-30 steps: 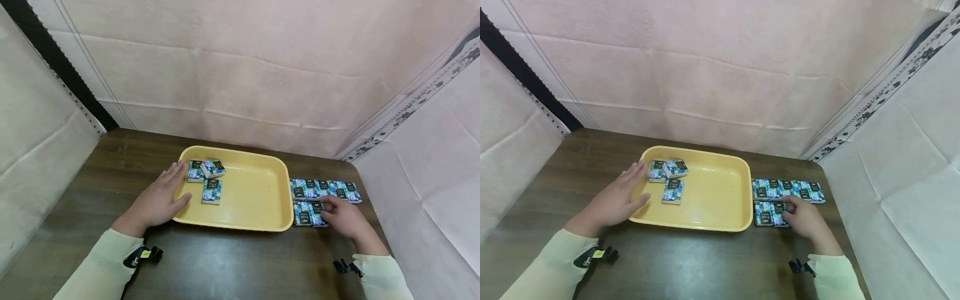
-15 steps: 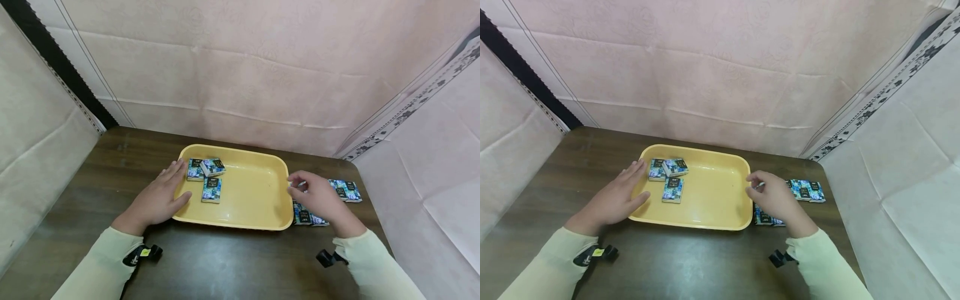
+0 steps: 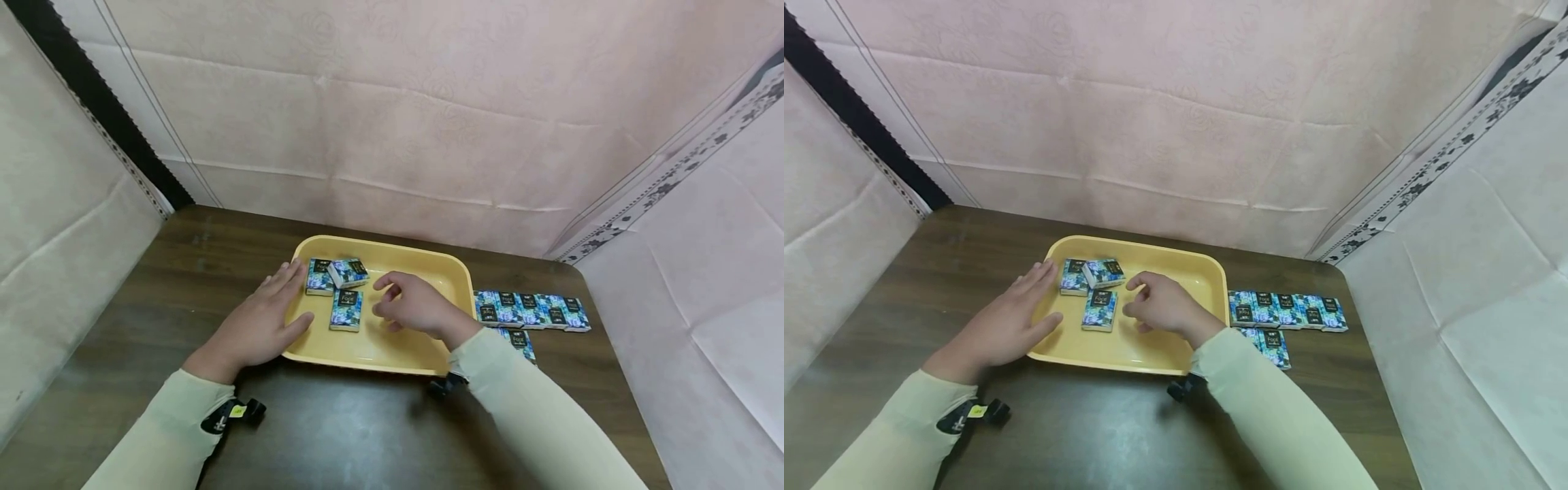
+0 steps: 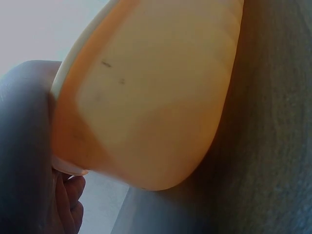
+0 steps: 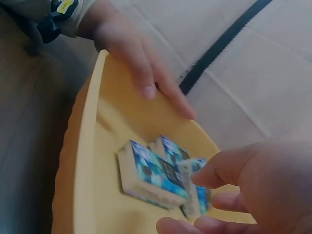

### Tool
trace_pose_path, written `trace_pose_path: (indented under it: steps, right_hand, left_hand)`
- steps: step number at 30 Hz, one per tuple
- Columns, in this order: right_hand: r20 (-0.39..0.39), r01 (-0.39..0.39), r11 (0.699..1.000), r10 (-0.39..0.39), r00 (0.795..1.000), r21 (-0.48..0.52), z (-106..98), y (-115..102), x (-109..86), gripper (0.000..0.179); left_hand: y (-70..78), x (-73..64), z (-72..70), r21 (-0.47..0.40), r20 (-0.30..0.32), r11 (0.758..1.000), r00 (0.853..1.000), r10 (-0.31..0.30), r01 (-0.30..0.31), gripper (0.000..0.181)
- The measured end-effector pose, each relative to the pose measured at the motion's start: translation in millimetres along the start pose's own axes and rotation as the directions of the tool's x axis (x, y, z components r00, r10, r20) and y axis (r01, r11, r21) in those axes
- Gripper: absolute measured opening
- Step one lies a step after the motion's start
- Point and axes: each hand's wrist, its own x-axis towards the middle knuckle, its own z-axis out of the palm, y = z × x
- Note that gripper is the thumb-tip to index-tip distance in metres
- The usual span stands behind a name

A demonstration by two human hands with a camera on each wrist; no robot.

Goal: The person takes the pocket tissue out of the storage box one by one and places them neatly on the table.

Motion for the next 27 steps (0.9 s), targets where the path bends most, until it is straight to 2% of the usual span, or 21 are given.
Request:
trace_pose_path:
  steps: [5,11,14,21,24,27]
  right_hand:
    - [0.008,-0.016,0.988,0.018,1.000,-0.152,13,-7,19.6,0.068]
    - [0.029,0.048,0.934,-0.040,0.999,-0.354,27,-9,34.4,0.081]
    - [0.033,0.069,0.917,-0.061,0.998,-0.393,32,-9,38.5,0.083]
    - [0.047,0.061,0.904,-0.045,0.998,-0.422,37,-16,38.0,0.084]
    - [0.059,0.081,0.884,-0.060,0.996,-0.461,37,-17,35.3,0.085]
    - [0.066,0.118,0.844,-0.098,0.993,-0.523,36,-17,31.5,0.087]
  left_hand:
    - [1.5,2.1,-1.9,-0.006,0.009,1.000,1.000,0.009,-0.009,0.089]
    - [1.6,2.9,-3.3,-0.007,0.009,1.000,1.000,0.012,-0.012,0.089]
    - [0.8,3.1,-3.1,-0.008,0.008,1.000,1.000,0.018,-0.018,0.089]
    - [-0.5,3.0,-3.3,-0.002,-0.002,1.000,1.000,0.022,-0.022,0.089]
    - [-0.3,2.2,-3.4,-0.003,0.001,1.000,1.000,0.018,-0.018,0.089]
    - [-0.9,1.0,-3.1,-0.005,0.010,1.000,1.000,0.008,-0.008,0.089]
